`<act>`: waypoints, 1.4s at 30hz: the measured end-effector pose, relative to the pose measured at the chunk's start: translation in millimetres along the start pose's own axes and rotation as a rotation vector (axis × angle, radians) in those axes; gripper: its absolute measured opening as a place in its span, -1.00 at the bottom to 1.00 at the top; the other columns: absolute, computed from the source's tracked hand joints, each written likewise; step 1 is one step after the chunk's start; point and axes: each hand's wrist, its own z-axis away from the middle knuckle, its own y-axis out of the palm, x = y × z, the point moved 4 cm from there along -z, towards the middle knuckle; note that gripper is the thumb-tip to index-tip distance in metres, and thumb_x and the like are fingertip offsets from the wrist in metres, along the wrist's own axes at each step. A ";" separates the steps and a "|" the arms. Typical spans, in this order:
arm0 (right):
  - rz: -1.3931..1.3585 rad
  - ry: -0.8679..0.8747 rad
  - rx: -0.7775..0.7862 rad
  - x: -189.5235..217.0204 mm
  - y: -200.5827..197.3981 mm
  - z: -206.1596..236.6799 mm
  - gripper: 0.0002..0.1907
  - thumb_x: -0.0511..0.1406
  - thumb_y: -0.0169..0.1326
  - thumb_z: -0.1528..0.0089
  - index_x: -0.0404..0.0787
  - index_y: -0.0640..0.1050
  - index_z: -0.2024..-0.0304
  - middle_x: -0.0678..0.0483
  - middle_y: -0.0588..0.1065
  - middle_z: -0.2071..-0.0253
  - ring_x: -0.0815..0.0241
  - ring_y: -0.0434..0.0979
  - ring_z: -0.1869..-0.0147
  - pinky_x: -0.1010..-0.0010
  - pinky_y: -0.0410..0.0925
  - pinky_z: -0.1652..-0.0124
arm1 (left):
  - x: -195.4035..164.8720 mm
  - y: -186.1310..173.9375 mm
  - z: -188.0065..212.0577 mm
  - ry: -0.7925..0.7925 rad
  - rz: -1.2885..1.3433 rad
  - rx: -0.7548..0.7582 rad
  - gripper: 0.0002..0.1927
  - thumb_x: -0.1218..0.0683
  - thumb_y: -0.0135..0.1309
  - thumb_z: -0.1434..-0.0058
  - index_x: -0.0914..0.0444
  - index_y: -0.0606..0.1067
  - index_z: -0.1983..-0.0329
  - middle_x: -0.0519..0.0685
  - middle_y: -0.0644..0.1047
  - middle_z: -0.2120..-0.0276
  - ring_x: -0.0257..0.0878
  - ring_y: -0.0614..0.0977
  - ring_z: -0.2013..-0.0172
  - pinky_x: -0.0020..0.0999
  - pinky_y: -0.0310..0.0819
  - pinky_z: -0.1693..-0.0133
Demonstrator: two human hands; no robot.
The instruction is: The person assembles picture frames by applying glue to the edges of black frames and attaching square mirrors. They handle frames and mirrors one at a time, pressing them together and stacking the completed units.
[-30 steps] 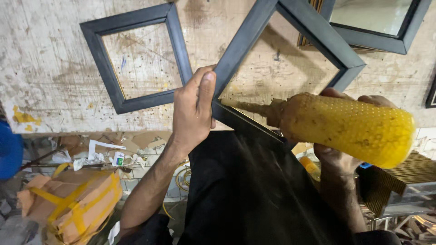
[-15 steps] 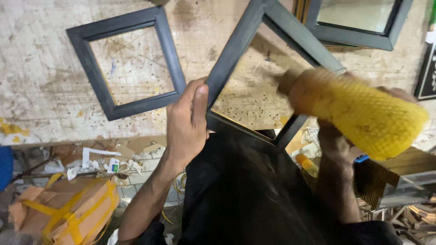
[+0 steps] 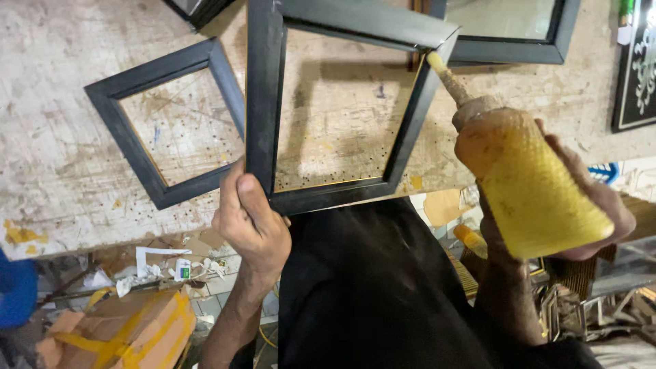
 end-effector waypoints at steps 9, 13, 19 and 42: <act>-0.429 -0.002 0.035 7.1 36.9 58.9 -0.39 -0.11 0.25 -0.27 0.05 0.33 -0.32 0.06 0.37 -0.28 0.12 0.34 -0.28 0.08 0.25 -0.20 | -6.0 8.3 12.4 0.331 -0.131 -0.323 -0.56 0.02 -0.26 -0.63 0.55 0.42 -0.04 0.20 0.57 0.30 -0.17 0.61 0.52 -0.34 0.52 0.48; -0.504 -0.079 0.113 23.7 58.0 69.4 -0.41 -0.09 0.24 -0.27 0.02 0.35 -0.28 0.05 0.39 -0.23 0.14 0.36 -0.22 0.14 0.27 -0.14 | -8.7 9.0 6.3 0.494 -0.072 -0.372 -0.54 0.02 -0.28 -0.56 0.57 0.41 0.05 0.20 0.61 0.43 -0.22 0.58 0.64 -0.34 0.49 0.59; -0.702 -0.284 0.295 47.2 73.2 77.3 -0.44 -0.06 0.23 -0.27 -0.03 0.37 -0.23 0.05 0.42 -0.16 0.17 0.39 -0.12 0.21 0.31 -0.06 | -19.7 24.1 3.9 0.651 -0.160 -0.140 -0.63 0.10 -0.31 -0.57 0.52 0.41 0.01 0.24 0.58 0.40 0.01 0.67 0.50 -0.15 0.58 0.42; -2.228 0.594 -0.741 -141.6 11.3 -8.8 -0.43 0.06 0.20 -0.27 -0.24 0.47 -0.04 0.03 0.52 0.10 0.27 0.48 0.25 0.51 0.43 0.26 | 109.2 45.0 20.3 -0.414 0.254 0.069 -0.56 -0.10 -0.24 -0.55 0.36 0.44 -0.09 -0.02 0.47 0.53 -0.30 0.49 0.64 -0.40 0.37 0.60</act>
